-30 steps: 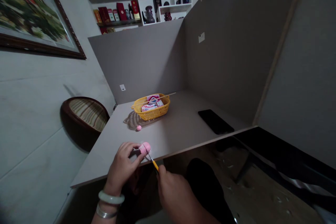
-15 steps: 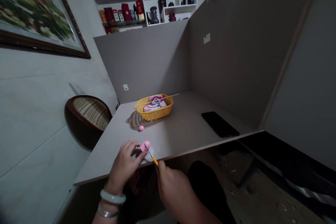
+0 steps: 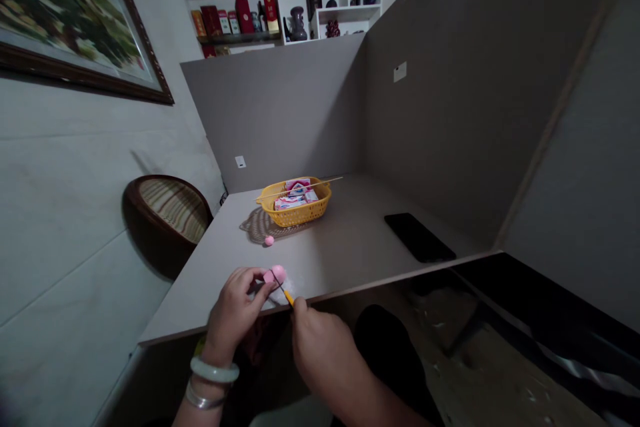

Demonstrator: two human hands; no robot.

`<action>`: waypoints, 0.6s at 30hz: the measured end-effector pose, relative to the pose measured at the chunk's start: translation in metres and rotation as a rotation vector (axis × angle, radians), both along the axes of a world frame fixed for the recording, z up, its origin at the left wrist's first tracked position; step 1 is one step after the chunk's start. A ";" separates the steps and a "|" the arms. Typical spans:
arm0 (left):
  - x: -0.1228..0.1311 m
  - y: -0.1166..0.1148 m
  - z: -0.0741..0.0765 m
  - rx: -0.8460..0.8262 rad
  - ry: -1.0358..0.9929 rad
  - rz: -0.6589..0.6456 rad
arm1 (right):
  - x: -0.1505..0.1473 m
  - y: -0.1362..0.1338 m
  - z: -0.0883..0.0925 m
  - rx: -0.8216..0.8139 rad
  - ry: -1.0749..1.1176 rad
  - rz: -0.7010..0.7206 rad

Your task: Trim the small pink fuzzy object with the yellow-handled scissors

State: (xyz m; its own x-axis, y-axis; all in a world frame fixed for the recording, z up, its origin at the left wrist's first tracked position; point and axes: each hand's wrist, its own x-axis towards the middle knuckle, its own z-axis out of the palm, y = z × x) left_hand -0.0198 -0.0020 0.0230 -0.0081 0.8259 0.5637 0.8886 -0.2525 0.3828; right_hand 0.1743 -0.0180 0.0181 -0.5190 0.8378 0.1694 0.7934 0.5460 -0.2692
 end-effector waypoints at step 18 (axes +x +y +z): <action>-0.002 0.001 -0.003 -0.019 -0.010 0.044 | -0.001 0.003 -0.003 -0.006 0.020 0.018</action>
